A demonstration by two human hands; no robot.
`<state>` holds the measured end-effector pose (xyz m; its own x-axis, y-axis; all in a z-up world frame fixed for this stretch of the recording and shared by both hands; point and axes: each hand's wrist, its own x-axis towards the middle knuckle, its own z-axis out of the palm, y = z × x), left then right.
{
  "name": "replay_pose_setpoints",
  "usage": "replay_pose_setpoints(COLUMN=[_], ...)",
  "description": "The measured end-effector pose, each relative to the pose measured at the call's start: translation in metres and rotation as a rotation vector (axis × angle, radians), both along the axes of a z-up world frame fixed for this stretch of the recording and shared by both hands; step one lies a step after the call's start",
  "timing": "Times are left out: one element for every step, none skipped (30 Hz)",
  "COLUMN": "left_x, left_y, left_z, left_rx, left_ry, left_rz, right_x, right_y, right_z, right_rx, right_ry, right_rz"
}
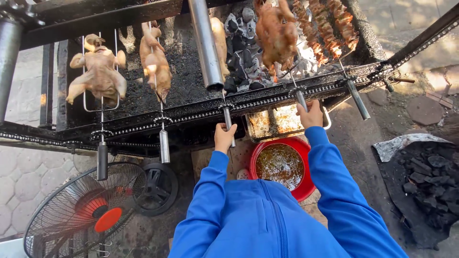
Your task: Managing a charcoal-powered rotisserie to roast whole chickens and ducks, including checking for doneness and basting.
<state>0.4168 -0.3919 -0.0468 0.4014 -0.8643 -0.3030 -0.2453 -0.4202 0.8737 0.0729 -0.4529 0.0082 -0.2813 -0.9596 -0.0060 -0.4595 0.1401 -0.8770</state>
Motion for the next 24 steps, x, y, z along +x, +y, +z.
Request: replay_pose_setpoints(left_x=[-0.001,-0.002,-0.002,-0.005,-0.007,-0.01,-0.01,-0.011,-0.012,-0.013,-0.013,-0.013,-0.012,-0.012,-0.013,-0.012,-0.012,-0.011,-0.01,-0.009,-0.008,-0.007,-0.006,-0.004], left_y=[0.001,0.002,0.004,0.005,0.006,0.007,0.008,0.008,0.008,0.008,0.007,0.007,0.007,0.006,0.005,0.005,0.005,0.004,0.005,0.006,0.007,0.008,0.01,0.01], left_z=[0.0,0.001,0.001,0.004,0.007,0.01,0.01,0.011,0.011,0.012,0.014,0.015,0.012,0.01,0.008,0.007,0.006,0.006,0.007,0.008,0.01,0.008,0.007,0.006], left_rx=[-0.001,-0.02,-0.038,-0.038,-0.054,-0.07,-0.07,-0.086,-0.103,-0.104,-0.097,-0.09,-0.089,-0.093,-0.097,-0.098,-0.079,-0.061,-0.062,-0.051,-0.04,-0.039,-0.033,-0.029], left_ry=[0.002,0.017,0.033,0.034,0.005,-0.025,-0.025,0.004,0.033,0.033,0.066,0.099,0.098,0.103,0.108,0.109,0.084,0.059,0.059,0.064,0.07,0.069,0.054,0.036], left_rz=[0.0,-0.008,-0.016,-0.014,-0.008,-0.004,-0.003,-0.002,0.0,-0.001,-0.011,-0.02,-0.02,-0.025,-0.03,-0.03,-0.022,-0.014,-0.015,-0.009,-0.003,-0.002,-0.004,-0.007], right_x=[0.001,0.003,0.004,0.004,0.003,0.002,0.001,-0.001,-0.003,-0.005,-0.007,-0.008,-0.014,-0.02,-0.027,-0.034,-0.041,-0.048,-0.049,-0.049,-0.049,-0.046,-0.043,-0.039], right_y=[0.002,0.003,0.005,0.004,0.004,0.004,0.004,0.004,0.005,0.004,0.003,0.003,0.0,-0.003,-0.006,-0.009,-0.012,-0.014,-0.015,-0.016,-0.016,-0.017,-0.017,-0.019], right_z=[0.014,0.027,0.041,0.041,0.04,0.04,0.041,0.042,0.044,0.046,0.048,0.049,0.041,0.032,0.024,0.013,0.002,-0.009,-0.008,-0.009,-0.009,-0.006,-0.004,-0.001], right_rx=[-0.001,0.132,0.265,0.266,0.316,0.367,0.367,0.414,0.46,0.459,0.498,0.539,0.539,0.569,0.597,0.597,0.604,0.61,0.61,0.612,0.614,0.615,0.607,0.597], right_ry=[0.002,-0.104,-0.21,-0.209,-0.257,-0.306,-0.305,-0.37,-0.434,-0.434,-0.506,-0.579,-0.58,-0.688,-0.797,-0.797,-0.946,-1.097,-1.097,-1.116,-1.136,-1.137,-1.051,-0.966], right_rz=[0.0,-0.002,-0.004,-0.002,0.0,0.0,0.001,-0.008,-0.017,-0.018,-0.021,-0.022,-0.022,-0.004,0.014,0.015,0.048,0.083,0.083,0.085,0.088,0.088,0.065,0.043])
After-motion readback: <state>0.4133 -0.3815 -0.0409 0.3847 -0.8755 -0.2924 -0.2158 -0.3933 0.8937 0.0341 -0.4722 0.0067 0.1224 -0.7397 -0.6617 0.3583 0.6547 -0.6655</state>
